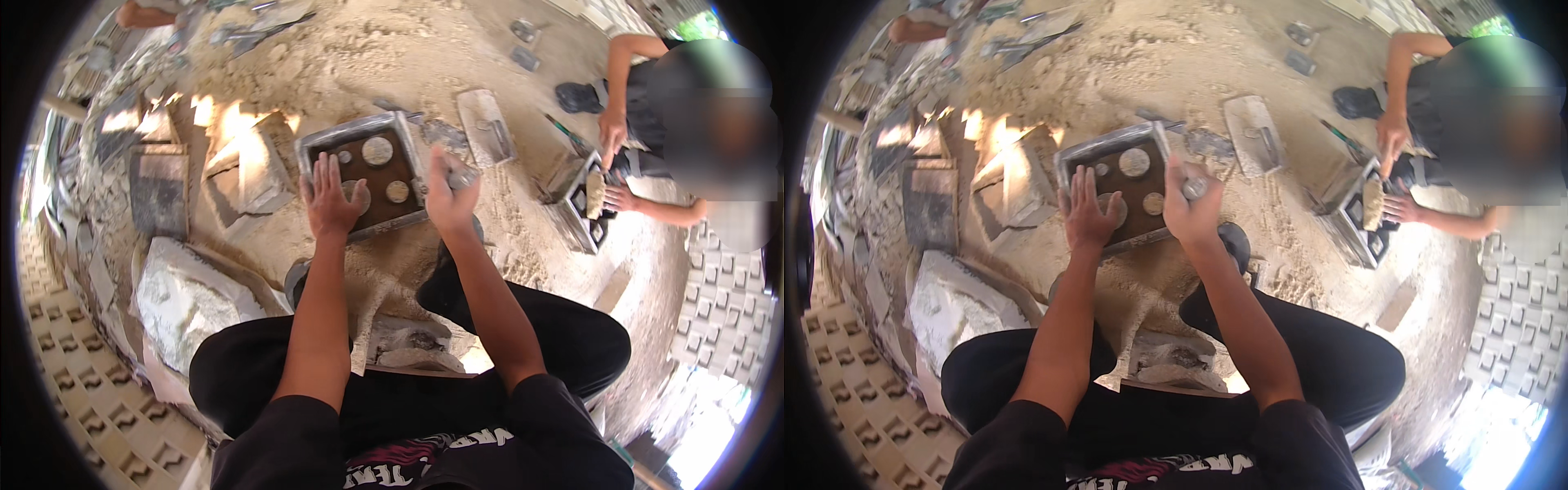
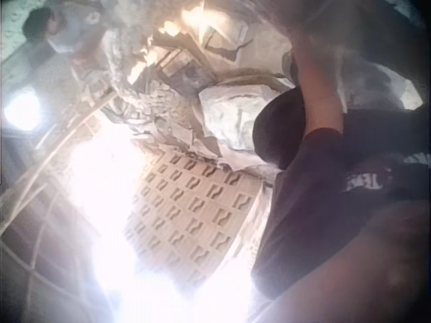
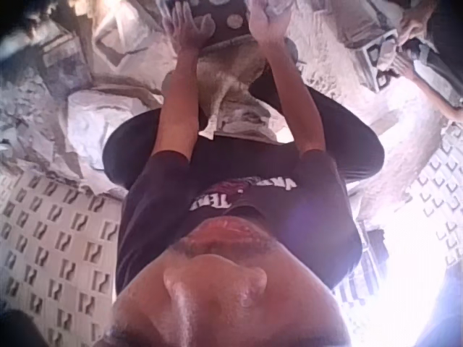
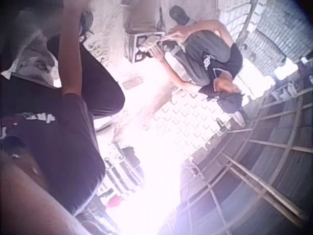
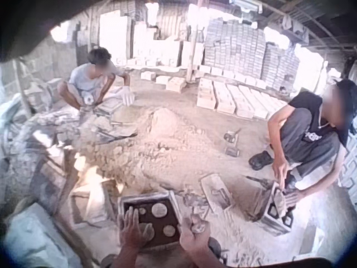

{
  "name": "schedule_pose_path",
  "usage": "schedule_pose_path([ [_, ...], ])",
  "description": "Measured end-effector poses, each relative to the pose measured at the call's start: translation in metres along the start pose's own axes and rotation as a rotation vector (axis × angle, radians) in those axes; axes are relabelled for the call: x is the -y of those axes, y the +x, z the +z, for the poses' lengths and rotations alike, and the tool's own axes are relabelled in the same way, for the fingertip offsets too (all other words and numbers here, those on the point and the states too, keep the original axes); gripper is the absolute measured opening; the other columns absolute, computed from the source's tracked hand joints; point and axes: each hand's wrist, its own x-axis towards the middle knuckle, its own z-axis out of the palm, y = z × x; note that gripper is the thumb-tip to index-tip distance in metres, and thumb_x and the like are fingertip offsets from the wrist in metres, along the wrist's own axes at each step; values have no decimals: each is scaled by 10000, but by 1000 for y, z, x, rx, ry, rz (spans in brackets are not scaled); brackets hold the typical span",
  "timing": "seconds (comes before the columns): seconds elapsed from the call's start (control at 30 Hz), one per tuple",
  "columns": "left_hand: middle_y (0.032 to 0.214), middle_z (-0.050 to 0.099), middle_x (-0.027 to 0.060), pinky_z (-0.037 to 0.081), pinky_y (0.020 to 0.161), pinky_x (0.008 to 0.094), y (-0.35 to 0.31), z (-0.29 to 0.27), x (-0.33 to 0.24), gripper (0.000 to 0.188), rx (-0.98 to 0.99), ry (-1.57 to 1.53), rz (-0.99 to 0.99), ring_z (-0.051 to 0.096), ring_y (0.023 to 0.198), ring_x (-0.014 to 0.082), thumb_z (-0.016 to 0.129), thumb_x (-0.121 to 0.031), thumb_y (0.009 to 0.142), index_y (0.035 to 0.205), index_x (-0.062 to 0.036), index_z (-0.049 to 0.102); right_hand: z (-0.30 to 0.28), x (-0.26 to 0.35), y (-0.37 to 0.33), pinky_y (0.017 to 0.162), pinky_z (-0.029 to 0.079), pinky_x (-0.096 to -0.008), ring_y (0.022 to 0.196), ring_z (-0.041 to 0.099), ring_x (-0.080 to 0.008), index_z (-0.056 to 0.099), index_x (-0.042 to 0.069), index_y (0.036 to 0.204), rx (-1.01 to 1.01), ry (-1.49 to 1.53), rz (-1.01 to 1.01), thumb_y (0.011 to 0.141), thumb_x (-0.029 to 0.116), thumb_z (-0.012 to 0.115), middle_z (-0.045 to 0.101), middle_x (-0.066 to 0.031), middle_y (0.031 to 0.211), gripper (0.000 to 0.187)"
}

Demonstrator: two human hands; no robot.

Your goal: The person fills a metal mold with sand and cement material by hand, then scrapes and levels the top using a tool while working on the ground.

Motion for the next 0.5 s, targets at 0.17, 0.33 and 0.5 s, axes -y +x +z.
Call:
schedule_pose_path([
  [0.17, 1554, 283, 70, 82, 1190, 486, 1, 4, -11, 729, 60, -40, -50, 275, 1429, 212, 497, -540, 903, 1471, -119, 321, 2, -12, 11, 478, 296, -311, 539, 379, -65, 451, 28, 604, 140, -35, 141, 977, 159, 548, 422, 22, 547, 407],
  [0.33, 1554, 289, 26, 93, 1188, 488, -1, -2, -5, 717, 74, -44, -105, 303, 1415, 191, 506, -536, 901, 1476, -152, 318, 12, 6, 13, 464, 291, -302, 526, 371, -54, 473, 28, 612, 159, -15, 59, 985, 174, 532, 418, 42, 548, 405],
  [0.5, 1554, 296, 10, 145, 1173, 502, 0, -1, -9, 716, 90, -71, -133, 326, 1403, 183, 521, -528, 899, 1477, -160, 314, 19, -1, 56, 501, 360, -330, 541, 454, -93, 544, -23, 671, 107, -95, 253, 968, 234, 545, 518, -23, 564, 393],
])
